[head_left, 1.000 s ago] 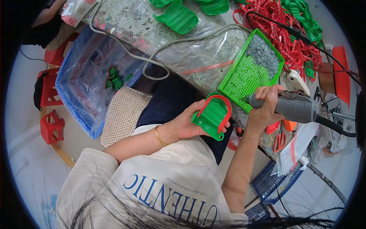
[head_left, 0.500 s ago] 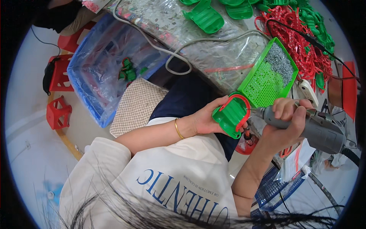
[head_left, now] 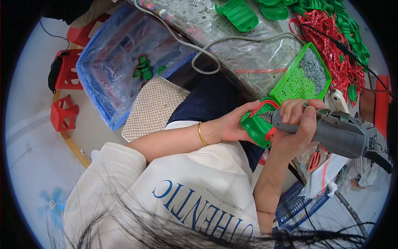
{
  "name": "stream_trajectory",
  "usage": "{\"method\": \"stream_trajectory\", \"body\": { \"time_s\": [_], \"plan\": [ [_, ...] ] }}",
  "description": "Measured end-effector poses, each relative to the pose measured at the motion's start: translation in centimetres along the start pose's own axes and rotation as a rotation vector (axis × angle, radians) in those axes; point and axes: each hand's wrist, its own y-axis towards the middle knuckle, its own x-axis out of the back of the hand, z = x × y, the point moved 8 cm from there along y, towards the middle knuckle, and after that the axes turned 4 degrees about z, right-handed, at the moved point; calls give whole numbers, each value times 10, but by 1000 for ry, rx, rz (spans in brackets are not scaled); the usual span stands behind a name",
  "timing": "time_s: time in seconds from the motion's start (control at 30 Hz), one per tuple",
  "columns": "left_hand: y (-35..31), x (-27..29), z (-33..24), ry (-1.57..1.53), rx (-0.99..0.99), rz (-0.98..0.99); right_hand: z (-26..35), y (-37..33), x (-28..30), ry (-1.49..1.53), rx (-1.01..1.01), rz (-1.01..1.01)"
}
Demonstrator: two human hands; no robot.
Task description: Assembling green and red plastic toy parts using an electric screwdriver to fasten them with screws.
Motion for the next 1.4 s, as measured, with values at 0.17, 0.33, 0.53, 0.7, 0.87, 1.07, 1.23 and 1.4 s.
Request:
{"method": "stream_trajectory", "body": {
  "time_s": [0.17, 0.33, 0.53, 0.7, 0.87, 1.07, 1.23, 1.4],
  "plan": [
    [0, 0, -2, 25, -8, -7, -9, 1, 5, 61, -17, -52],
    [-1, -1, -4, 43, -30, -12, -5, -1, -3, 36, 21, 29],
    [-5, 2, -3, 53, -25, -51, -4, -3, -10, 0, 29, 122],
    [-9, -7, -1, 68, -3, -49, -4, -3, -9, 27, 95, 165],
    [-4, -7, -9, 64, -2, -50, 10, 6, -20, 87, 165, 358],
    [-62, -26, -56, 411, -111, -100, 70, 39, 13, 108, 144, 249],
    [-182, 11, -153, 568, -410, -219, 104, 57, 60, -42, 161, 57],
    [-289, 88, -247, 626, -670, -725, 113, 62, 76, -280, 157, -71]
  ]
}}
